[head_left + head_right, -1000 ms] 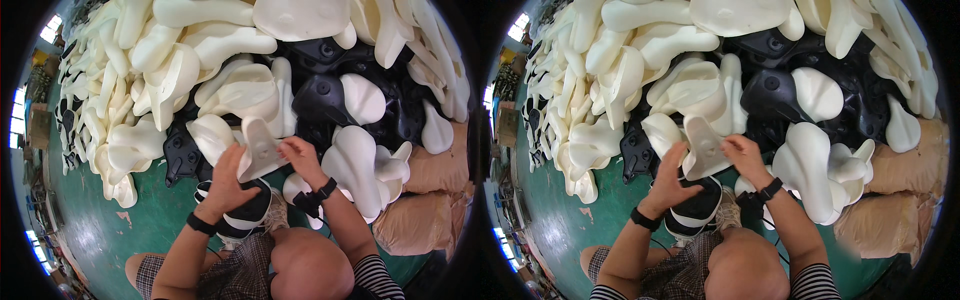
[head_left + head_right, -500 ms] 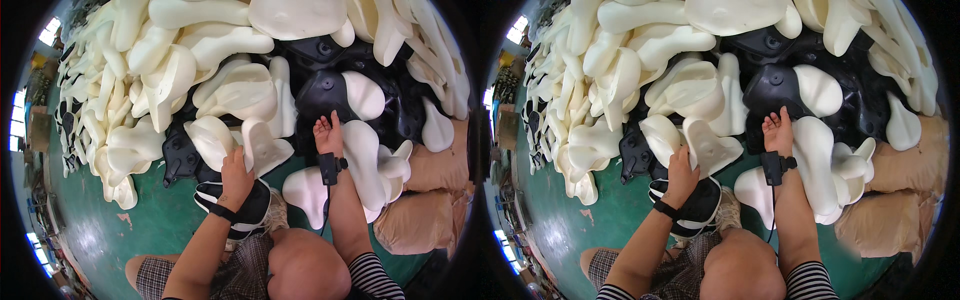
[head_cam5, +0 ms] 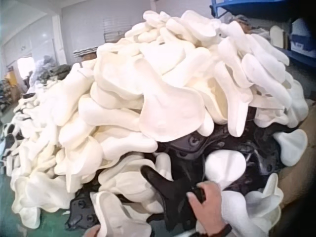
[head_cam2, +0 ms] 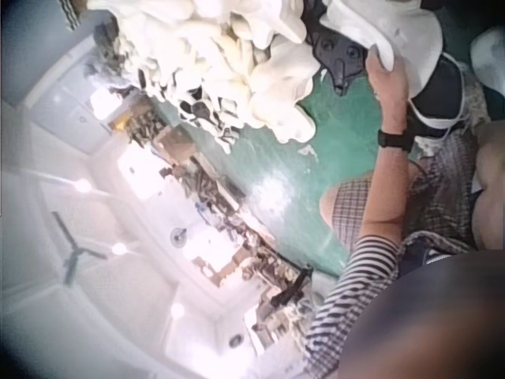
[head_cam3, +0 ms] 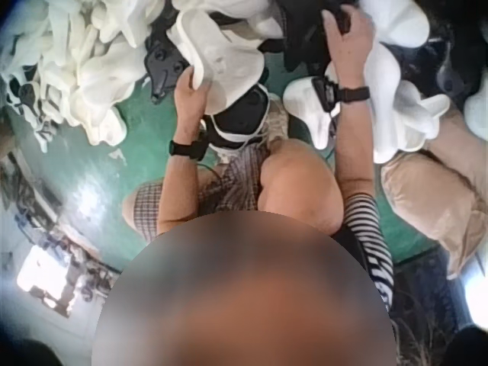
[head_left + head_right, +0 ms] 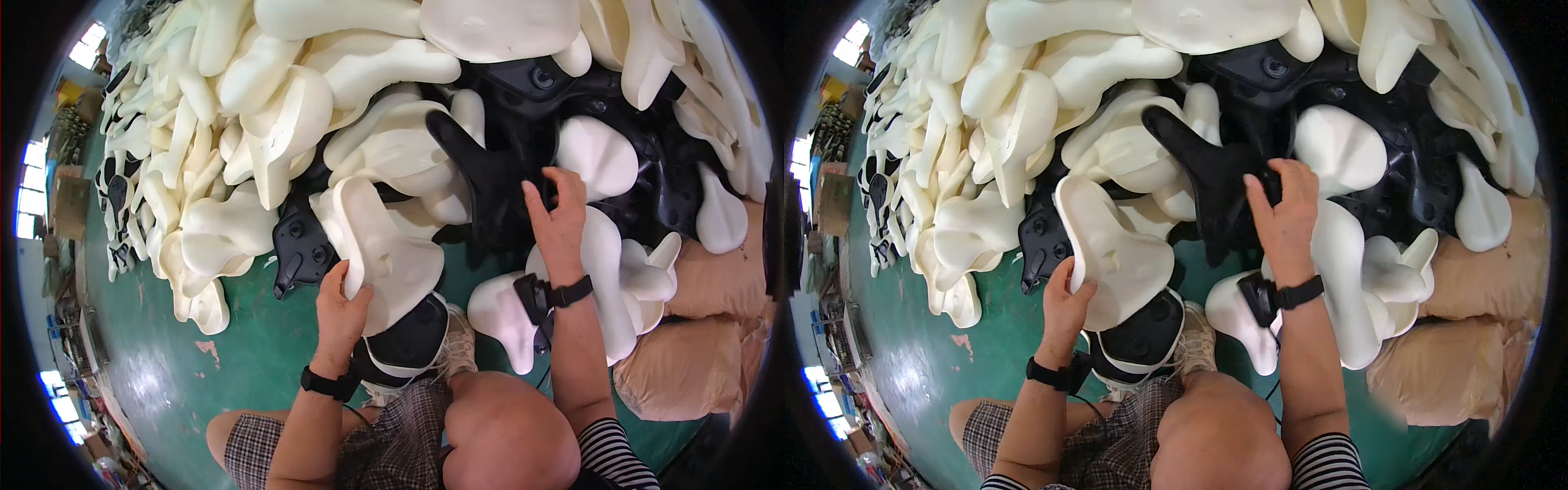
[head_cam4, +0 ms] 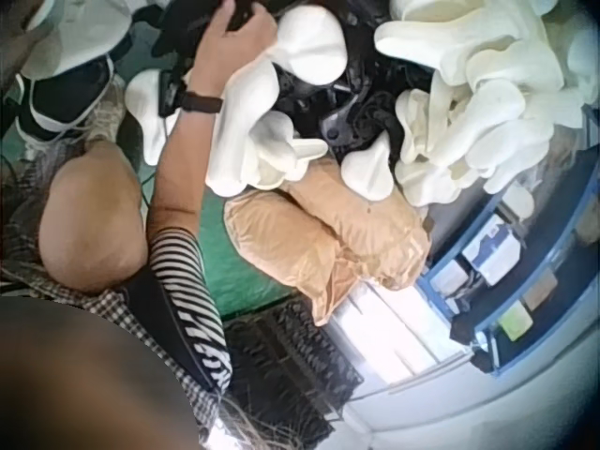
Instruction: Sorting and inspecting foam bicycle saddle components in a manufacturing facility.
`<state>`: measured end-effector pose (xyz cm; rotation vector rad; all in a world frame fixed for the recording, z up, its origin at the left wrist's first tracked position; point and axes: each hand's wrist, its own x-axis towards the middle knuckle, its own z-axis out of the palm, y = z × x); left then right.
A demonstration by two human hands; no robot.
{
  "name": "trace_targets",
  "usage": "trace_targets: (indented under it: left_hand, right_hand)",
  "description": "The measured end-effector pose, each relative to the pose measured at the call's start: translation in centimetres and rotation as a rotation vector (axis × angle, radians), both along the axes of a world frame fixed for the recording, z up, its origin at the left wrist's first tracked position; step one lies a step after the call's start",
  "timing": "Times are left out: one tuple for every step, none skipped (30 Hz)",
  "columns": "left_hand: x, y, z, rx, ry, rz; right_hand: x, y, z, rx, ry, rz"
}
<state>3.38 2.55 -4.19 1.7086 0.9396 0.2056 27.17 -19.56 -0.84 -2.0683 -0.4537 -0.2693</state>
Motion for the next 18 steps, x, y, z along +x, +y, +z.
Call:
trace_targets:
  left_hand:
    - [0.0,-0.1,-0.1,0.005,-0.001,0.004]
    - [-0.1,-0.4,-0.4,-0.006,-0.005,-0.004]
    - [-0.1,-0.6,-0.5,-0.017,-0.010,-0.012]
    - [-0.1,-0.7,-0.3,-0.058,-0.024,-0.031]
    - [-0.1,-0.8,-0.1,-0.061,-0.023,-0.031]
    - [0.0,-0.9,0.0,-0.105,-0.021,-0.028]
    - [0.0,-0.9,0.2,-0.147,-0.019,-0.021]
    - [0.0,-0.9,0.4,-0.148,-0.018,-0.019]
    - [0.1,-0.9,0.7,-0.207,-0.041,-0.002]
    - [0.1,-0.8,1.0,-0.263,-0.062,0.021]
    - [0.2,-0.6,1.6,-0.260,-0.057,0.031]
    - [0.3,-0.6,2.7,-0.311,-0.084,0.026]
    - [0.4,-0.5,3.7,-0.361,-0.115,0.017]
    - [0.6,-0.4,4.4,-0.376,-0.126,0.001]
    - [0.6,-0.5,4.9,-0.378,-0.124,0.001]
    - [0.7,-0.4,5.4,-0.393,-0.125,0.006]
    - [0.8,-0.4,5.8,-0.410,-0.129,0.009]
    - [0.8,-0.4,6.2,-0.406,-0.132,0.010]
  right_hand:
    - [0.9,-0.6,-0.8,-0.384,-0.499,-0.111]
    - [1.3,-1.3,-2.3,-0.414,-0.367,-0.103]
    - [1.7,-1.9,-3.6,-0.415,-0.369,-0.101]
    - [1.9,-2.0,-4.5,-0.466,-0.238,0.012]
    - [2.1,-2.0,-5.3,-0.517,-0.109,0.123]
    - [2.3,-1.5,-6.3,-0.434,-0.227,0.224]
    - [2.0,-0.8,-6.6,-0.507,-0.130,0.299]
    - [2.1,-0.9,-6.5,-0.588,-0.084,0.309]
    - [2.1,-1.2,-6.4,-0.670,-0.038,0.318]
    - [1.8,-1.6,-5.5,-0.481,0.046,0.306]
    - [1.2,-2.0,-3.9,-0.290,0.134,0.297]
    - [0.4,-2.2,-2.0,-0.132,0.095,0.291]
    - [-0.3,-2.4,-0.5,-0.100,0.080,0.223]
    - [-0.7,-2.4,0.5,0.078,0.141,0.201]
    - [-1.1,-2.4,1.4,0.257,0.201,0.178]
    - [-1.5,-2.1,2.4,0.261,0.200,0.180]
    - [-1.7,-1.9,3.5,0.188,0.188,0.201]
    - [-2.0,-1.7,4.4,0.115,0.177,0.223]
